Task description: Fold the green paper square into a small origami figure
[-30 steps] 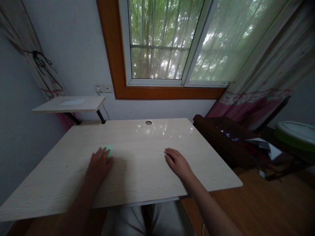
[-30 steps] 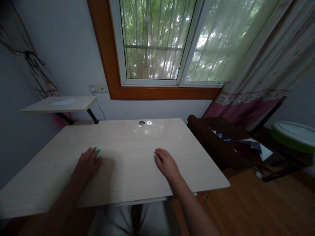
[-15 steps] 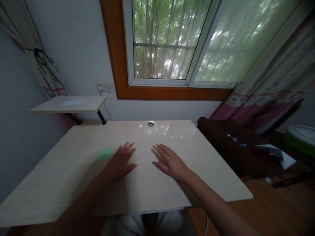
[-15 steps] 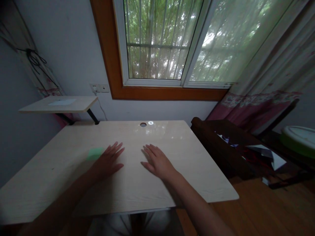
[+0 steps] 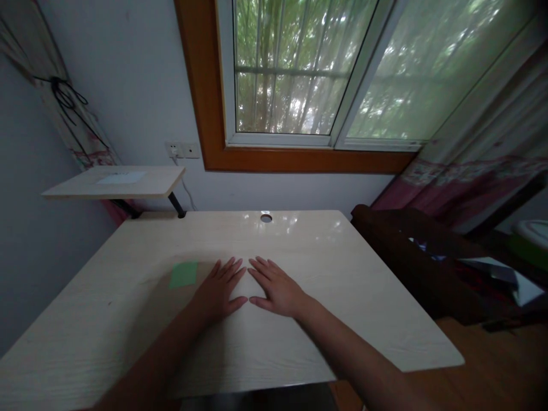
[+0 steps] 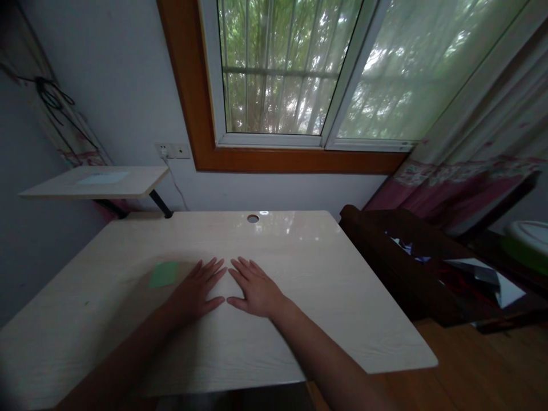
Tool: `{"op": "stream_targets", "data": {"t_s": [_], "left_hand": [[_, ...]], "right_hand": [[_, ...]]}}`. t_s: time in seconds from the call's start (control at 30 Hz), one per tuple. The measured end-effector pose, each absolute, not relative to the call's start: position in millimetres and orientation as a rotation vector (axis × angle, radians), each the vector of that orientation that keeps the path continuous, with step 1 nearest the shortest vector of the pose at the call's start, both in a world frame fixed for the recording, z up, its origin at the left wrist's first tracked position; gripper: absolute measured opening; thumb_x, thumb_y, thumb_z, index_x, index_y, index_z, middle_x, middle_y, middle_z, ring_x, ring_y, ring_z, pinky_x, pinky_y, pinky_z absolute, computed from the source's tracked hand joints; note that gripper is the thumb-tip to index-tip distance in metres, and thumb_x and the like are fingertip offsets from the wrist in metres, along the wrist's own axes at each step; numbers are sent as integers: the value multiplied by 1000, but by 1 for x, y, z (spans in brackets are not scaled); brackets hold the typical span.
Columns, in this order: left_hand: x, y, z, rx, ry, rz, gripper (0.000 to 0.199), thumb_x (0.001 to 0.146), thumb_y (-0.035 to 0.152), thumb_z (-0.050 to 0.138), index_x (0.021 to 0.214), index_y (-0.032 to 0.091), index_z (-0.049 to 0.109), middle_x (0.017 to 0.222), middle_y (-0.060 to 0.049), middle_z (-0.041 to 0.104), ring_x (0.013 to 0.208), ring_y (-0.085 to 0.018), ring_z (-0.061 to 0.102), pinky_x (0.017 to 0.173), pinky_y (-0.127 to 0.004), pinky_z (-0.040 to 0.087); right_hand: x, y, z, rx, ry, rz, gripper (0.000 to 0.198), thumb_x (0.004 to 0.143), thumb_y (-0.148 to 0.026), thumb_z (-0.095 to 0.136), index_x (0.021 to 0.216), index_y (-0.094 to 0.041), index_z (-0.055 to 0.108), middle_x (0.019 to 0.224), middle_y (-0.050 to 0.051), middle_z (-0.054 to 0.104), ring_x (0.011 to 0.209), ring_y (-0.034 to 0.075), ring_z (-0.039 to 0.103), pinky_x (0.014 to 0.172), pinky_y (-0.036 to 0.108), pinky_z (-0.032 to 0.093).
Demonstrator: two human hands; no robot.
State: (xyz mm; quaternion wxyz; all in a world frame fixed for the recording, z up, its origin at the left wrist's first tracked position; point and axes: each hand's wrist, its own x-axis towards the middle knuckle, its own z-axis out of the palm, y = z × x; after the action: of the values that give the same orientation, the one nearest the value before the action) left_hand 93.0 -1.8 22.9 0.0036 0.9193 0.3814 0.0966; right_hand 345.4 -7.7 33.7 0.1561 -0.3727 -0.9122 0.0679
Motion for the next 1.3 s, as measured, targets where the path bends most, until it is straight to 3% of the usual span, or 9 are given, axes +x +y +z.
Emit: {"op": "stream_targets", "data": {"t_s": [0.43,0.93,1.3], "left_hand": [[95,-7,26,2871,1182,301,73,90,58,44,151,22,28,158,-11,26,147,-29,19,118,-54,14],[106,21,23,2929,1107,239,77,89,65,39,151,22,27,159,-12,25,148,-28,18,118,-52,11],[107,30,20,2948,1053,250,78,88,69,38,151,23,28,159,-12,23,148,-29,18,118,-51,11]], "right_hand": [[343,-13,29,-1168,-2558,167,74,88,-54,54,149,-19,33,155,13,32,145,30,25,117,55,19],[358,-3,25,-1188,-2624,105,84,85,-67,49,151,-18,30,157,14,26,146,32,19,118,56,13],[357,-5,26,-1224,-2576,100,82,86,-68,47,151,-21,29,157,12,28,146,31,20,117,56,15]]}}
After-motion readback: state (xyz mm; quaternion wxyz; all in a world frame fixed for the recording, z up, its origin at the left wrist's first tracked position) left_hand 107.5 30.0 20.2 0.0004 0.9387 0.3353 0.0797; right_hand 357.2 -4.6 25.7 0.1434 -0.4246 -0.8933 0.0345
